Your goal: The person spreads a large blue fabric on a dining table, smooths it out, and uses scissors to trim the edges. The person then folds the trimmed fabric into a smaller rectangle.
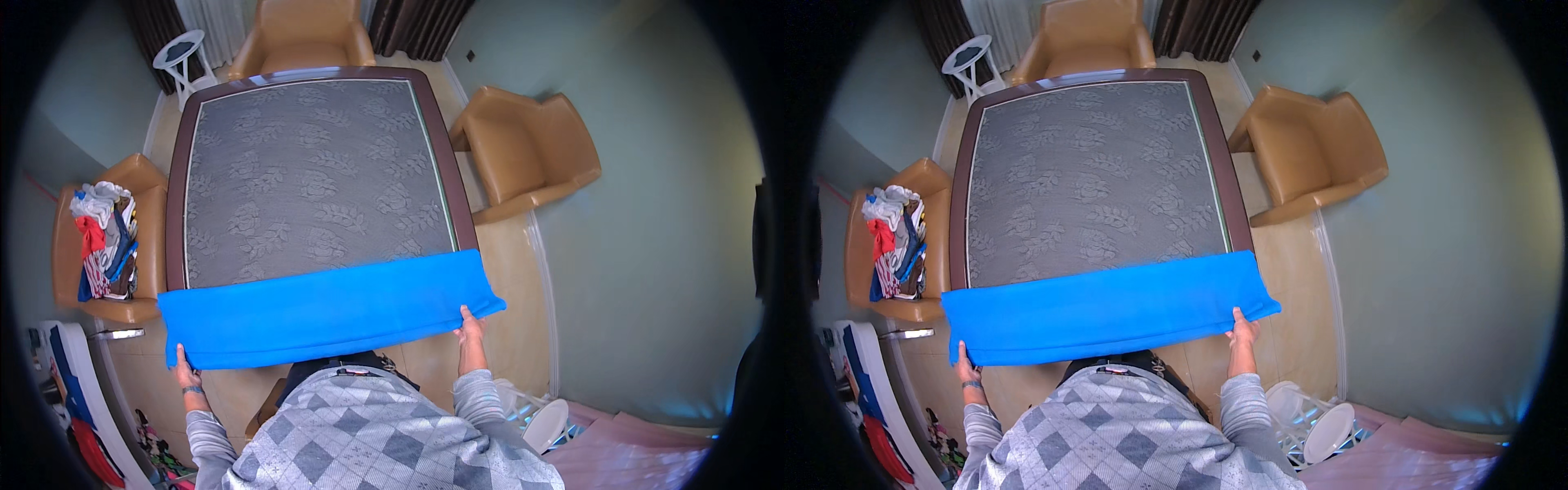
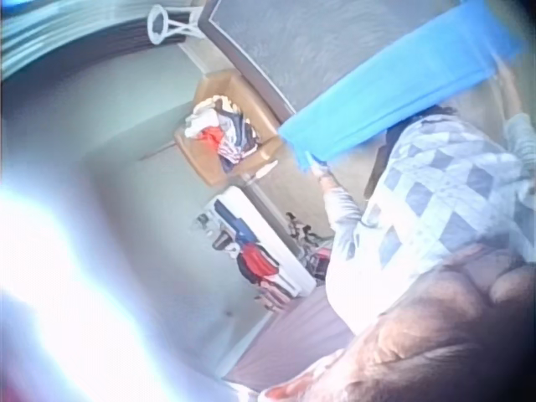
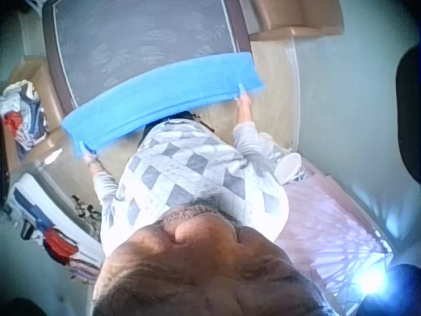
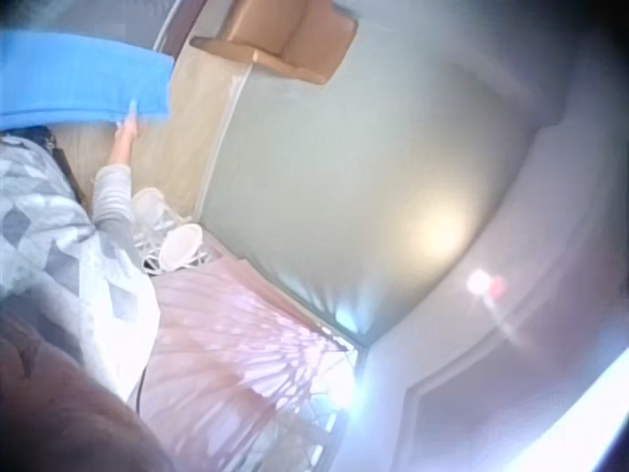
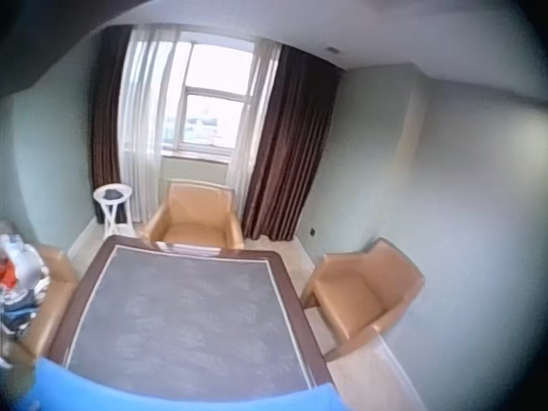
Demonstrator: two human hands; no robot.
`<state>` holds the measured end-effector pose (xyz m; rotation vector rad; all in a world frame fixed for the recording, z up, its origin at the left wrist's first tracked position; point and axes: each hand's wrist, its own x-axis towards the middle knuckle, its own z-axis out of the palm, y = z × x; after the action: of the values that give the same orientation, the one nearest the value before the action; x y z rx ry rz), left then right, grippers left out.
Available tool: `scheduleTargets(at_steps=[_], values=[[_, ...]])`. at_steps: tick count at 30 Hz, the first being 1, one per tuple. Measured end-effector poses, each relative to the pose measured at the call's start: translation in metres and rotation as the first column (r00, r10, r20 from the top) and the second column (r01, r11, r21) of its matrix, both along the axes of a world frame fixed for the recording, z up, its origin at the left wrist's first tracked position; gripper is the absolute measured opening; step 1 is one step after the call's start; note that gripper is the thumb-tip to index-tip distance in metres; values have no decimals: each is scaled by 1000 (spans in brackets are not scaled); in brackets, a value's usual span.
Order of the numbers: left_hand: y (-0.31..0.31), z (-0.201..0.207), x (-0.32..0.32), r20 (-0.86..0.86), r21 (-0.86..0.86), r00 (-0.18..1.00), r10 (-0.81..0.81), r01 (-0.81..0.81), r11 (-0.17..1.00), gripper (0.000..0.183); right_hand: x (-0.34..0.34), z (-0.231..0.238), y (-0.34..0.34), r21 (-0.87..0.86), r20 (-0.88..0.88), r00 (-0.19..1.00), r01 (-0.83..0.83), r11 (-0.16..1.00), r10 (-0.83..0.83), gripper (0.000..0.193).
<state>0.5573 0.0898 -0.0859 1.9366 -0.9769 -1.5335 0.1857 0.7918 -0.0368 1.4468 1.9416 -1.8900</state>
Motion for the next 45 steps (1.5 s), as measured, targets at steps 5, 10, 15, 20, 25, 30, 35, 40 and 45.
scheduleTargets(at_steps=[5,10,15,20,25,30,35,40,45], values=[[-47,-4,19,-119,-72,916,-382,376,924,74,0,-40,19,-4,-122,988,92,996,-92,49],[-103,-4,38,131,-41,801,-584,593,804,67,-13,-30,-12,62,-303,949,109,992,-85,48],[-116,19,32,-39,129,669,-742,740,660,48,-53,11,-38,113,-457,883,-63,992,108,49],[-84,29,53,-112,68,725,-679,687,723,42,-140,64,-111,132,-465,820,-308,942,333,53],[2,29,68,-240,-96,834,-496,488,868,33,-251,114,-199,142,-581,623,-555,819,523,54],[113,28,90,-273,-205,921,-279,227,952,37,-345,187,-301,78,-736,407,-743,665,541,51],[225,79,-1,-394,-125,910,-128,85,989,40,-436,215,-350,83,-741,387,-758,647,549,42],[284,41,-55,-439,21,894,-84,104,994,38,-491,115,-355,459,-345,562,-597,658,752,69],[287,15,-40,-287,64,955,-75,98,993,34,-361,6,-312,690,-206,300,-630,356,931,70]])
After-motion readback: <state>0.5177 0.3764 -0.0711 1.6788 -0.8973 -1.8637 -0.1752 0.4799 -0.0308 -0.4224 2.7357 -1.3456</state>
